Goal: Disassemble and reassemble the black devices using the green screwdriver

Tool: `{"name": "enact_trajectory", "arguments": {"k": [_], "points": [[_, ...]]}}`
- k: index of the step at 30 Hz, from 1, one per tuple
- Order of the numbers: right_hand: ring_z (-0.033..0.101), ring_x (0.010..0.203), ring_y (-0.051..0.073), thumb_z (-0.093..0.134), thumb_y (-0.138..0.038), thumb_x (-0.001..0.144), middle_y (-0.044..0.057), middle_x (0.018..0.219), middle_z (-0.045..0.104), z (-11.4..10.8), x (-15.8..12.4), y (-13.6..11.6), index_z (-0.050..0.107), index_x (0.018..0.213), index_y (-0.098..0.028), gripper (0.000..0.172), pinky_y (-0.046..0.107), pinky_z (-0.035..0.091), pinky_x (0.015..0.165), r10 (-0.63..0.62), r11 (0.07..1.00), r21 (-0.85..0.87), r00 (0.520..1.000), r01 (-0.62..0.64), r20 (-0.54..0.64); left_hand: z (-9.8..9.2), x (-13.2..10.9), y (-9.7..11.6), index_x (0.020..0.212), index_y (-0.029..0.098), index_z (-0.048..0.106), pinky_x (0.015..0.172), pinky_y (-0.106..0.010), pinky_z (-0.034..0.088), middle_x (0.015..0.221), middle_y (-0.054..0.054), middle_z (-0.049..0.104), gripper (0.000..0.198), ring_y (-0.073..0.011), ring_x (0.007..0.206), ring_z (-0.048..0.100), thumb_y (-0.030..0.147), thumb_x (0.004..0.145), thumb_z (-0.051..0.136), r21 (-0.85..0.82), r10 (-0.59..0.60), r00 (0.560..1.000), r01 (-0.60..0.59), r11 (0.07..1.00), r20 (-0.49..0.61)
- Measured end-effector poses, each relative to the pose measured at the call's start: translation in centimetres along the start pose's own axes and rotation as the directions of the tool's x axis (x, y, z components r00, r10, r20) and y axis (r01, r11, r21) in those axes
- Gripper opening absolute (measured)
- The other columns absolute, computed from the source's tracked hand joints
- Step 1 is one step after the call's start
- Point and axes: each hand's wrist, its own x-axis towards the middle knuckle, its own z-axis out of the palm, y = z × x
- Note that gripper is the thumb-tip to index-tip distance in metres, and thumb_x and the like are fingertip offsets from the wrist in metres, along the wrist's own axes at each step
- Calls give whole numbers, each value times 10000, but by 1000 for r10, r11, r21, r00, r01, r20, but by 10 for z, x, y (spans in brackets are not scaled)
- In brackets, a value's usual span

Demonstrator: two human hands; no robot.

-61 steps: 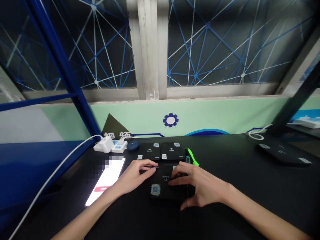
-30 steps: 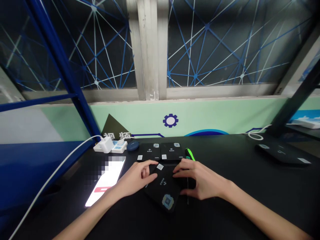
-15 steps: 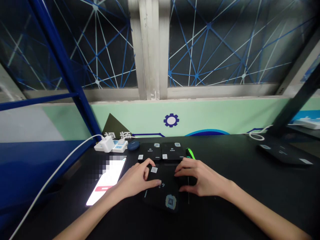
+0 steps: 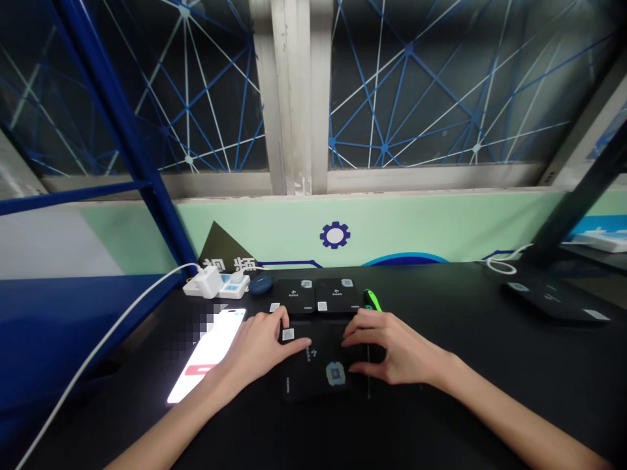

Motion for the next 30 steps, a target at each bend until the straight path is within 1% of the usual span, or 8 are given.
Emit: {"name": "enact_trajectory", "arguments": {"k": [7,14,18,24,30], "points": [[630,926,203,729,-381,832,69,1051,685,0,-1,0,714,1056,-192,293,363,500,866,3,1000,17,1000,-3,0,0,1,-2,783,236,497,547,-284,259,614,2,582,536,-237,628,577,772,804,508,67,-3,1000,4,998,-20],[616,914,197,734,-391,827,56,1032,682,1,-1,1,713,1047,-201,291,334,500,809,27,1000,11,1000,-27,16,-1,0,-2,722,231,467,535,-282,230,603,9,560,510,-204,588,537,728,832,498,118,44,999,-41,992,-26],[618,914,195,719,-354,839,53,1035,685,1,-1,3,708,1036,-203,248,335,493,824,33,999,-5,999,-33,13,-2,0,-1,664,223,437,515,-276,203,567,29,524,493,-168,540,491,676,829,537,139,62,998,-59,989,-19],[619,916,209,703,-345,849,62,1029,684,2,-1,2,705,1048,-213,239,353,492,838,43,999,-22,999,-43,25,0,-1,0,593,205,379,504,-272,201,513,43,495,515,-130,477,422,614,868,528,76,105,994,-106,991,17],[618,920,215,702,-403,850,63,1027,684,2,-1,2,708,1046,-218,269,355,495,836,53,998,-38,998,-52,28,2,-1,-1,548,192,319,508,-262,223,475,49,421,526,-110,452,383,520,923,486,11,143,989,-143,990,42]]}}
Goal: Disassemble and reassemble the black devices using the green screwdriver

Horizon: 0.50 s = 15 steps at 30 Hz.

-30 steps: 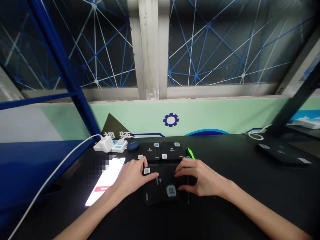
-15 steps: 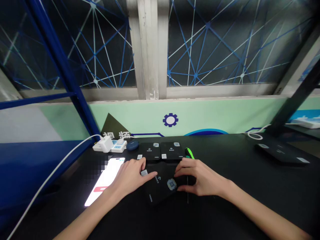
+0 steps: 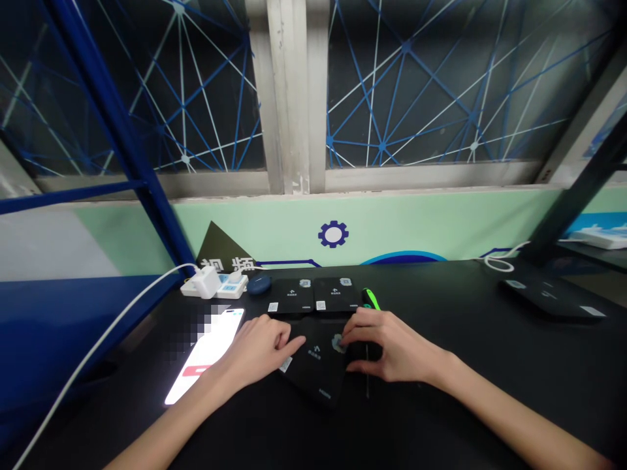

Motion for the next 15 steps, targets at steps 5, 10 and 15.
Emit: {"name": "enact_trajectory", "arguments": {"k": [5,10,15], "points": [[622,918,206,698,-466,848,52,1026,686,-1,0,-1,711,1043,-222,313,361,488,878,11,1000,4,1000,-11,-3,-1,0,-2,517,185,231,501,-250,226,446,57,325,549,-98,425,260,452,958,420,-29,25,998,-23,999,54],[618,916,209,696,-501,842,59,1019,684,-2,0,-1,713,1037,-214,347,353,497,854,20,1000,10,1000,-20,0,-2,-1,0,491,192,185,507,-242,237,445,68,250,578,-94,430,179,456,953,411,-73,17,996,-10,997,89],[615,914,207,706,-509,832,56,1028,683,-2,0,0,715,1037,-216,357,340,502,817,46,999,-4,999,-46,-3,-1,-2,1,459,210,282,541,-253,282,412,63,321,576,-95,386,283,464,965,385,-129,-27,993,41,991,112]]}}
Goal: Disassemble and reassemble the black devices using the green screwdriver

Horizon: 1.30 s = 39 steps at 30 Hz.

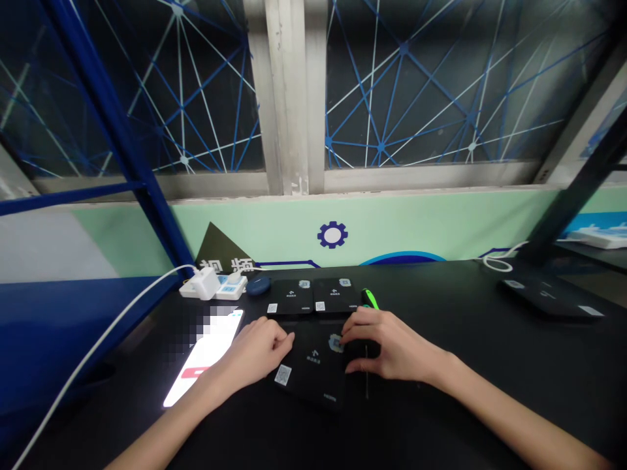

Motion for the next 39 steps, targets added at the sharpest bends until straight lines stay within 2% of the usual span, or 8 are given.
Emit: {"name": "enact_trajectory", "arguments": {"k": [3,9,14,19,27,31,35,39], "points": [[614,930,210,705,-488,840,56,1050,684,1,0,0,713,1050,-217,343,340,499,824,5,1000,-13,1000,-5,-4,1,0,-1,453,219,276,526,-267,252,417,51,341,574,-106,390,314,473,951,406,-13,-19,1000,19,1000,-19],[617,997,234,664,-451,880,63,1112,694,0,0,-1,707,1134,-222,345,382,480,906,14,997,-76,1000,-14,10,1,1,-3,503,209,186,504,-268,226,445,58,265,550,-103,417,229,454,946,402,5,-16,1000,16,1000,-3],[624,1015,253,654,-400,868,77,1138,695,-3,0,-8,663,1238,-211,416,434,446,986,44,994,-106,999,-41,27,0,0,-3,493,210,216,515,-277,233,463,57,265,515,-99,432,233,416,926,403,-32,-30,999,31,999,41],[611,1038,290,658,-493,834,96,1161,688,-2,0,-11,681,1214,-207,476,516,391,1034,59,989,-133,998,-59,-3,-1,-1,2,554,208,155,486,-286,159,514,56,203,460,-103,471,188,355,889,434,-104,7,998,0,995,70],[501,1213,370,721,-729,630,134,1369,574,11,2,-18,548,1386,-208,934,571,292,1094,107,991,-74,994,-108,-11,0,1,0,566,201,93,478,-286,108,526,64,126,616,-101,513,103,538,907,479,-121,-6,998,-1,993,-56],[475,1239,366,729,-718,613,138,1428,517,18,4,-24,490,1435,-208,997,544,282,1108,101,994,-46,995,-100,21,1,5,-1,551,204,89,469,-291,85,512,64,113,641,-99,498,87,599,920,434,-150,-84,991,68,986,-104],[485,1203,351,746,-677,609,136,1396,521,16,4,-27,510,1422,-208,968,513,320,1091,101,994,-38,994,-99,43,3,6,-3,545,210,84,469,-290,97,499,61,121,572,-96,475,99,467,928,423,-122,-80,986,62,991,-145],[476,1208,358,782,-580,589,139,1395,511,12,2,-27,529,1407,-216,931,522,310,1093,89,996,-32,995,-87,46,6,3,-4,508,216,100,484,-278,157,489,55,178,485,-95,461,192,271,798,485,-3,-79,986,80,997,-148]]}}
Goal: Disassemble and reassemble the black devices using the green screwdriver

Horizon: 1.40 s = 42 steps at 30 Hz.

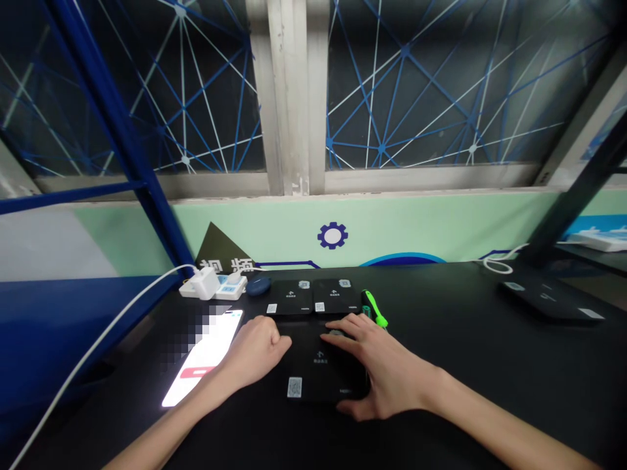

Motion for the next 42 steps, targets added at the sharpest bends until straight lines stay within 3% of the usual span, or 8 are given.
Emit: {"name": "enact_trajectory", "arguments": {"k": [7,16,21,26,30,34,38,42], "points": [[416,1286,387,764,-659,595,154,1467,451,6,2,1,467,1444,-232,995,579,239,1118,21,1000,-9,1000,-21,0,1,0,1,431,228,192,510,-284,175,498,52,222,477,-108,472,241,283,814,470,19,-25,1000,25,999,-7],[494,1104,315,824,-596,516,118,1248,532,16,8,-2,558,1295,-215,906,473,396,1006,13,998,67,997,-8,-77,-2,2,1,398,189,501,557,-254,113,517,100,142,521,-108,506,77,340,895,464,72,51,998,-48,996,-46],[509,1074,294,835,-544,520,94,1219,545,5,9,1,551,1251,-229,846,460,413,986,23,998,61,993,-16,-114,-3,2,-2,413,195,503,565,-250,129,529,91,162,506,-105,486,89,337,897,465,80,78,995,-72,994,-68],[514,1096,305,831,-491,571,95,1229,554,-14,14,17,532,1255,-249,785,487,427,962,55,998,28,988,-52,-143,-5,1,0,404,227,372,528,-297,146,496,58,209,536,-129,488,148,332,926,430,111,72,995,-65,992,-62],[514,1103,303,809,-489,624,94,1208,564,-22,23,37,541,1241,-252,713,492,444,939,91,996,19,981,-89,-171,-7,-2,3,598,215,442,523,-275,218,609,30,463,317,-137,542,414,269,910,449,157,147,978,-123,980,-150],[508,1111,298,804,-490,640,90,1182,574,-23,37,58,551,1230,-237,690,499,443,954,91,996,-5,979,-93,-184,-4,-3,0,947,227,580,701,-292,422,1002,-29,632,150,-198,878,606,270,945,436,179,239,947,-202,963,-216],[500,1142,293,796,-497,658,93,1205,561,-24,52,76,552,1228,-232,675,498,425,988,61,998,-8,982,-63,-180,3,-2,-10,1427,262,417,1069,-427,368,1476,-60,465,451,-272,1348,424,337,984,442,232,322,928,-277,932,-185],[505,1135,287,801,-478,664,93,1189,570,-23,61,87,551,1228,-221,669,488,422,994,41,999,-14,985,-44,-167,6,-4,-16,1523,299,295,1119,-495,329,1580,-40,329,541,-300,1442,299,425,1009,407,248,291,955,-269,930,-53]]}}
